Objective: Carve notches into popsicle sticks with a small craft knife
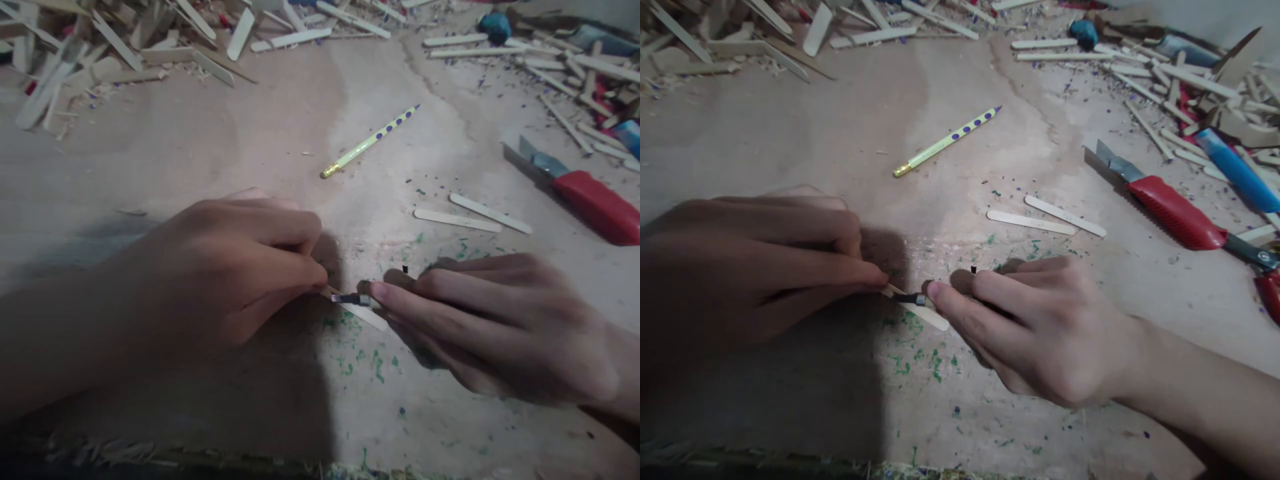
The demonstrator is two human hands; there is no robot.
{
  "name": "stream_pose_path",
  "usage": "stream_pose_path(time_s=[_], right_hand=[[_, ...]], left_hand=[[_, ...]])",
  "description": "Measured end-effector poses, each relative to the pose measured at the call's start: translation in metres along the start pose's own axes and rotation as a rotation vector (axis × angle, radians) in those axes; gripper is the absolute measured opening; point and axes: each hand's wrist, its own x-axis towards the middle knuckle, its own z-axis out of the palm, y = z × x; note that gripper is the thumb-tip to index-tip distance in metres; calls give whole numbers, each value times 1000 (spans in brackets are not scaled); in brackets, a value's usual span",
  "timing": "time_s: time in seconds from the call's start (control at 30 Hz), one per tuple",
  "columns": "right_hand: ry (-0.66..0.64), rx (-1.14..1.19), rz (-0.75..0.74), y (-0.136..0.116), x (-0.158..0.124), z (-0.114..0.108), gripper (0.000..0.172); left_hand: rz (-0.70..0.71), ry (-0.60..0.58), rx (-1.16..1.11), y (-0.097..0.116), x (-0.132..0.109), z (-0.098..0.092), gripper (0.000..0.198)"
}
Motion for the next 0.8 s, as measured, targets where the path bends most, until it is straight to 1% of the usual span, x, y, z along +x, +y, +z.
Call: stream_pose_path(time_s=[0.2,0.27,0.43,0.57,0.7,0.8], right_hand=[[-44,25,-5,0,-10,-1,50],[-23,-16,-6,-2,-13,0,48],[6,-63,23,-3,-16,6,48],[65,-60,-19,0,-17,11,50],[35,19,26,0,-17,3,54],[-12,-7,26,1,-15,-6,52]], left_hand=[[-2,21,-16,-2,1,5,51],[-6,12,-14,-4,2,6,49],[0,18,-21,-3,3,4,53],[-17,28,-26,0,3,2,51],[-59,16,-42,2,6,2,52],[-47,13,-43,2,8,0,53]])
